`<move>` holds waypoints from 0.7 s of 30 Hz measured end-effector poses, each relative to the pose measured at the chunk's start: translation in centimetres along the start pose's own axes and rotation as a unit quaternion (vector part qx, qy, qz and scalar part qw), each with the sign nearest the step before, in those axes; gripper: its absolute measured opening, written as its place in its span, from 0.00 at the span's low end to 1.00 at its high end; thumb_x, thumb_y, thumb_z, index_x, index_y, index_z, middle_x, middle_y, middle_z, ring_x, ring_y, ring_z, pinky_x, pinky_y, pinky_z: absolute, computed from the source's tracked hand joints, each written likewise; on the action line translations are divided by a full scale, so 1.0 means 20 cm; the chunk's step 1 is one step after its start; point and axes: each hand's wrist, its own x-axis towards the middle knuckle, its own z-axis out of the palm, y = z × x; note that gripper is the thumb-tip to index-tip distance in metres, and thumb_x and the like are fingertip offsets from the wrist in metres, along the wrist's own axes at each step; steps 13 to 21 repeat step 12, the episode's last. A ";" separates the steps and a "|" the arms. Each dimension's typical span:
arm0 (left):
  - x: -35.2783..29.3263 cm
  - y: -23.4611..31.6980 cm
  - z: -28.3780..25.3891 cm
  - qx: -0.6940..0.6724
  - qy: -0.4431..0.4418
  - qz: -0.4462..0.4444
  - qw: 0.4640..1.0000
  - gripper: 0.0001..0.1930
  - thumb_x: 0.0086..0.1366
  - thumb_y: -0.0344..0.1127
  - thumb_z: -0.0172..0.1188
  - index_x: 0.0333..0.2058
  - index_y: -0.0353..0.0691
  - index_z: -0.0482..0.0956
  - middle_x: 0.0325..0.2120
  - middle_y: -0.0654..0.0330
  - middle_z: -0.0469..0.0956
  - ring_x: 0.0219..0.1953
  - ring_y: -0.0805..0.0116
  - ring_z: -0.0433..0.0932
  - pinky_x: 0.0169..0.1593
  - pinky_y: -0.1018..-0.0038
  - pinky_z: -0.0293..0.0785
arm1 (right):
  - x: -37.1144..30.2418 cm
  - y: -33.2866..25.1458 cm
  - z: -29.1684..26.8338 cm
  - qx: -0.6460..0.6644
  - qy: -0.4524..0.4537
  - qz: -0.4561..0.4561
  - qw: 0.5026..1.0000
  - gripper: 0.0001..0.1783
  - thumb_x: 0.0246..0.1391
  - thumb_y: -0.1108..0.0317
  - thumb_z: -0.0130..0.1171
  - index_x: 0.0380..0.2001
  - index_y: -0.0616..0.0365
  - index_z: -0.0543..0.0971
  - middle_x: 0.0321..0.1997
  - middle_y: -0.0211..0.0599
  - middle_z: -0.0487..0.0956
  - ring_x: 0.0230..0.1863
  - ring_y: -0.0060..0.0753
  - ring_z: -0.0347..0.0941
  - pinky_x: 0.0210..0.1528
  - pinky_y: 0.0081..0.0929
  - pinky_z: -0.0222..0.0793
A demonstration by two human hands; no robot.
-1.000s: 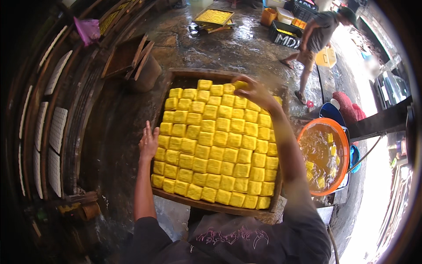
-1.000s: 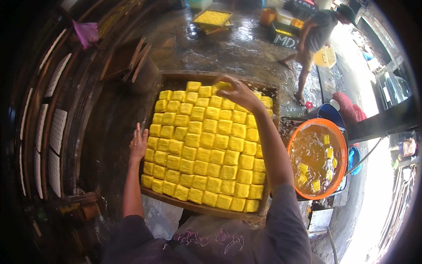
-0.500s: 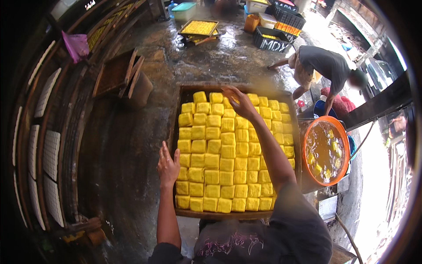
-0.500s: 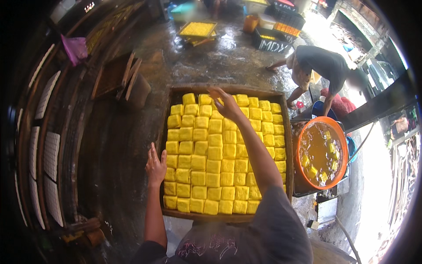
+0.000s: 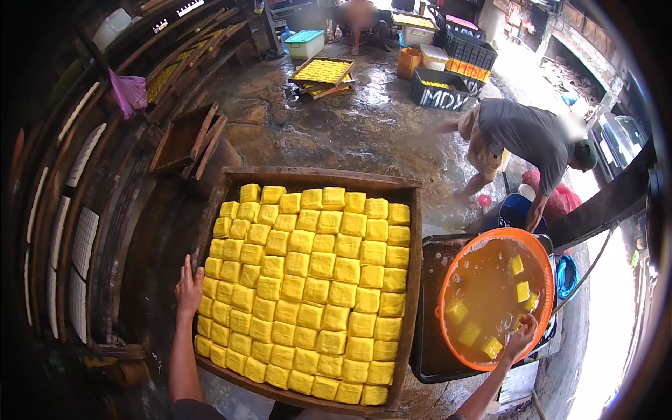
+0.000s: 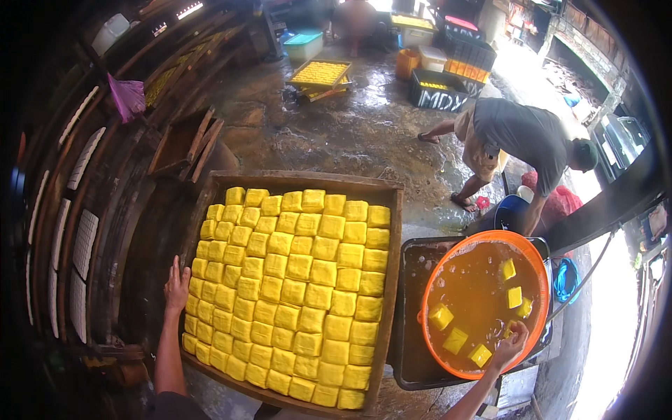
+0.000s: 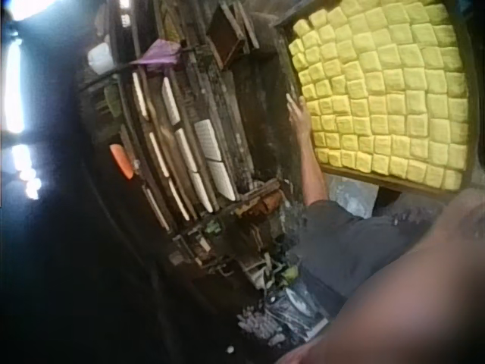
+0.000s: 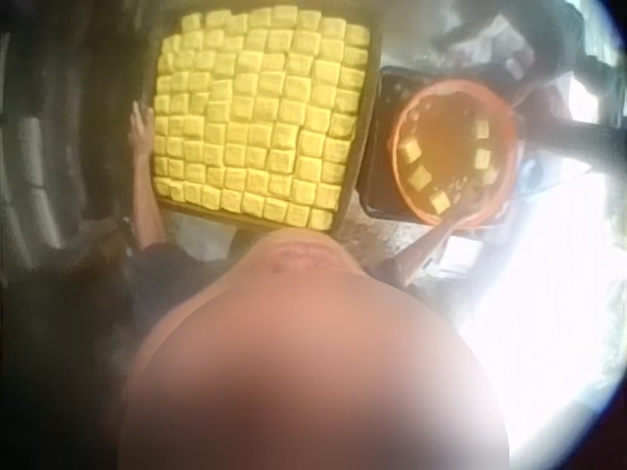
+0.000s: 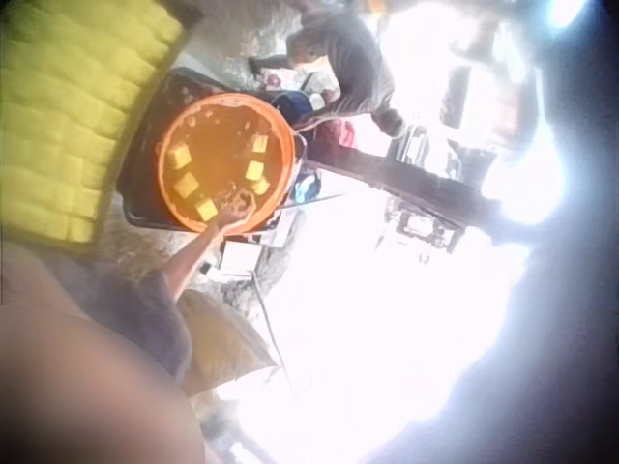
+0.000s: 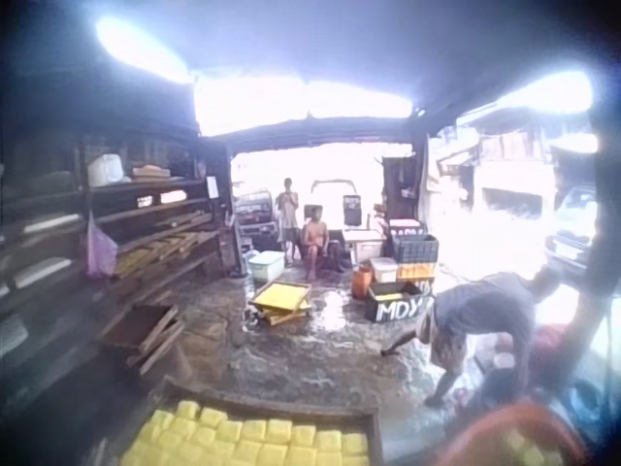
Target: The person transfers yellow food blocks from a large steaming pot into an orange colander, then arranges them by hand into neat rows on a wooden tray. The process is repeated to fill the tray with the blocks.
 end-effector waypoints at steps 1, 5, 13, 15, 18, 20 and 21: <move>0.01 0.01 0.01 0.004 -0.008 -0.010 1.000 0.38 0.85 0.64 0.44 0.82 0.50 0.57 0.73 0.37 0.70 0.67 0.28 0.76 0.65 0.44 0.77 | -0.01 0.05 -0.01 0.004 -0.002 0.017 1.000 0.20 0.68 0.84 0.48 0.56 0.63 0.83 0.49 0.40 0.86 0.52 0.37 0.84 0.57 0.35 0.80; 0.02 -0.01 0.03 0.021 -0.008 -0.020 1.000 0.37 0.85 0.65 0.43 0.83 0.52 0.57 0.75 0.39 0.68 0.71 0.29 0.72 0.67 0.44 0.75 | -0.01 0.05 0.06 -0.031 -0.025 0.018 0.999 0.19 0.69 0.83 0.49 0.56 0.64 0.83 0.50 0.41 0.86 0.53 0.37 0.84 0.57 0.35 0.80; 0.05 -0.05 0.04 0.027 -0.044 -0.080 0.995 0.39 0.84 0.67 0.43 0.84 0.56 0.54 0.80 0.46 0.63 0.81 0.40 0.61 0.77 0.49 0.65 | 0.01 -0.11 0.21 -0.005 -0.049 0.050 0.998 0.18 0.72 0.81 0.50 0.58 0.62 0.83 0.55 0.44 0.86 0.58 0.44 0.83 0.68 0.39 0.77; 0.05 -0.05 0.04 0.027 -0.044 -0.080 0.995 0.39 0.84 0.67 0.43 0.84 0.56 0.54 0.80 0.46 0.63 0.81 0.40 0.61 0.77 0.49 0.65 | 0.01 -0.11 0.21 -0.005 -0.049 0.050 0.998 0.18 0.72 0.81 0.50 0.58 0.62 0.83 0.55 0.44 0.86 0.58 0.44 0.83 0.68 0.39 0.77; 0.05 -0.05 0.04 0.027 -0.044 -0.080 0.995 0.39 0.84 0.67 0.43 0.84 0.56 0.54 0.80 0.46 0.63 0.81 0.40 0.61 0.77 0.49 0.65 | 0.01 -0.11 0.21 -0.005 -0.049 0.050 0.998 0.18 0.72 0.81 0.50 0.58 0.62 0.83 0.55 0.44 0.86 0.58 0.44 0.83 0.68 0.39 0.77; 0.05 -0.05 0.04 0.027 -0.044 -0.080 0.995 0.39 0.84 0.67 0.43 0.84 0.56 0.54 0.80 0.46 0.63 0.81 0.40 0.61 0.77 0.49 0.65 | 0.01 -0.11 0.21 -0.005 -0.049 0.050 0.998 0.18 0.72 0.81 0.50 0.58 0.62 0.83 0.55 0.44 0.86 0.58 0.44 0.83 0.68 0.39 0.77; 0.05 -0.05 0.04 0.027 -0.044 -0.080 0.995 0.39 0.84 0.67 0.43 0.84 0.56 0.54 0.80 0.46 0.63 0.81 0.40 0.61 0.77 0.49 0.65 | 0.01 -0.11 0.21 -0.005 -0.049 0.050 0.998 0.18 0.72 0.81 0.50 0.58 0.62 0.83 0.55 0.44 0.86 0.58 0.44 0.83 0.68 0.39 0.77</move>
